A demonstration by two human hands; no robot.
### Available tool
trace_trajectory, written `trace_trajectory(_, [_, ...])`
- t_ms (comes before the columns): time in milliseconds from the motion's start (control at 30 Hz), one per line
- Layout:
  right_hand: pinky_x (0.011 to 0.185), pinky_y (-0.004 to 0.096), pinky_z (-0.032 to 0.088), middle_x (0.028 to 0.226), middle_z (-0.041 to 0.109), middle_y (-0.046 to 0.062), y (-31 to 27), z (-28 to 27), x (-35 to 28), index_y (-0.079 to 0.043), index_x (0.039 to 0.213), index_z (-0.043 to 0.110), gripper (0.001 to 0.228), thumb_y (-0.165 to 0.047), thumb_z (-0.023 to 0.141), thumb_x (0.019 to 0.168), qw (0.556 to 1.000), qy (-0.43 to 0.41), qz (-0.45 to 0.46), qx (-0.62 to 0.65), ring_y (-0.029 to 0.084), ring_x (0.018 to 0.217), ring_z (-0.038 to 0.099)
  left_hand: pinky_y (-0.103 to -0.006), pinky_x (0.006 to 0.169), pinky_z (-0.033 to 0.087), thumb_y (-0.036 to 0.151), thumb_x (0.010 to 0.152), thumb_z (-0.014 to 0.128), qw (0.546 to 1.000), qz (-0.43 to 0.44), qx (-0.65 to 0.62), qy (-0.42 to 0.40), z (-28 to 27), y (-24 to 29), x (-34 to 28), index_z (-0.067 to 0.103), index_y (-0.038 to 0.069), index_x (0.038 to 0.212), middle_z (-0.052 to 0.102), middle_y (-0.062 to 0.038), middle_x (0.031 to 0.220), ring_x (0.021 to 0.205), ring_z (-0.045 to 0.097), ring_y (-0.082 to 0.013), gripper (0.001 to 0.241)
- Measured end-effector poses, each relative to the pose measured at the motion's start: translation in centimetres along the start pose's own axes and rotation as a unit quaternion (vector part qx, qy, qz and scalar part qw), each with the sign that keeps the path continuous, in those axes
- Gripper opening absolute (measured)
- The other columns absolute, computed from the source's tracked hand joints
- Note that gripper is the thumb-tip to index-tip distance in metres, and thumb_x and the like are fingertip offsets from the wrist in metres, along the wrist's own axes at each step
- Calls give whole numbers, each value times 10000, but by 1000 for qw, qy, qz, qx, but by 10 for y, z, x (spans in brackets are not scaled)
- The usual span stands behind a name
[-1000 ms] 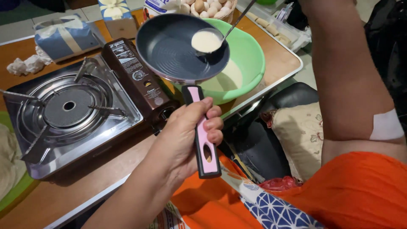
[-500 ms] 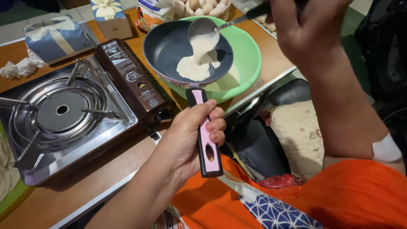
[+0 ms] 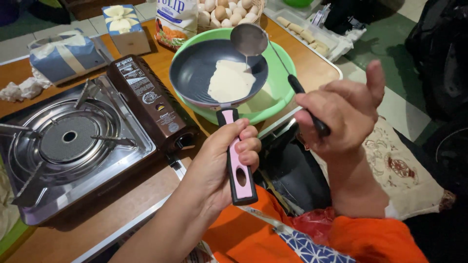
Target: The person prepares and cooks crepes on a portable gas stove using a pan and ladle.
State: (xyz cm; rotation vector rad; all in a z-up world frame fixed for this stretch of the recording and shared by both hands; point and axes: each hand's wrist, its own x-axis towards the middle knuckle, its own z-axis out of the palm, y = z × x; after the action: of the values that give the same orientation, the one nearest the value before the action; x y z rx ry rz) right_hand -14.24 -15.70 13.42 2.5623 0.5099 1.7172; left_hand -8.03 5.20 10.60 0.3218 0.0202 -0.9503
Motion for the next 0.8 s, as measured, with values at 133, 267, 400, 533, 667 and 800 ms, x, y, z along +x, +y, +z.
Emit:
trace_trajectory(133, [1252, 550, 217, 797, 751, 36, -11, -3, -10, -87, 930, 730, 250, -313, 664, 1014, 998, 31, 60, -2, 281, 855, 699, -179, 499, 426, 141, 1039, 574, 999, -16, -24, -35, -4, -1, -1, 481, 50, 968, 501, -2, 823, 634, 467, -37, 148])
trace_trajectory(267, [1291, 523, 197, 842, 744, 31, -18, -5, -14, -106, 987, 723, 242, -326, 632, 1034, 993, 75, 92, 1, 283, 905, 674, -185, 506, 413, 148, 1070, 581, 996, -15, -14, -85, -8, -1, -2, 468, 48, 981, 490, -3, 840, 638, 449, -40, 175])
trace_trajectory(400, [1312, 480, 170, 941, 766, 28, -12, -1, -24, -122, 1056, 691, 271, -381, 622, 1097, 988, 111, 104, -9, 276, 1000, 686, -168, 482, 382, 146, 1046, 562, 996, -15, -9, -87, -7, -1, -4, 504, 50, 1104, 485, -4, 854, 640, 440, -40, 127])
trace_trajectory(533, [1316, 488, 171, 911, 741, 19, -11, 2, -29, -115, 1066, 676, 312, -417, 615, 1116, 983, 144, 115, 5, 273, 1000, 695, -170, 481, 372, 165, 1051, 561, 994, -13, 19, -105, -12, -1, -3, 503, 63, 1162, 473, -6, 866, 638, 433, -43, 162])
trace_trajectory(667, [1308, 495, 199, 901, 727, 15, -11, 8, -30, -128, 1070, 666, 339, -452, 578, 1116, 977, 171, 126, 19, 247, 966, 691, -175, 485, 373, 165, 1049, 565, 993, -8, 37, -113, -13, -1, -6, 503, 70, 1179, 467, -4, 864, 633, 431, -47, 172])
trace_trajectory(800, [1333, 473, 192, 944, 716, 15, -13, 14, -33, -127, 1072, 671, 358, -468, 579, 1128, 976, 161, 143, 38, 239, 968, 689, -203, 476, 385, 185, 1030, 576, 994, 0, 91, -66, -11, 1, -6, 492, 94, 1168, 472, -12, 854, 616, 436, -59, 186])
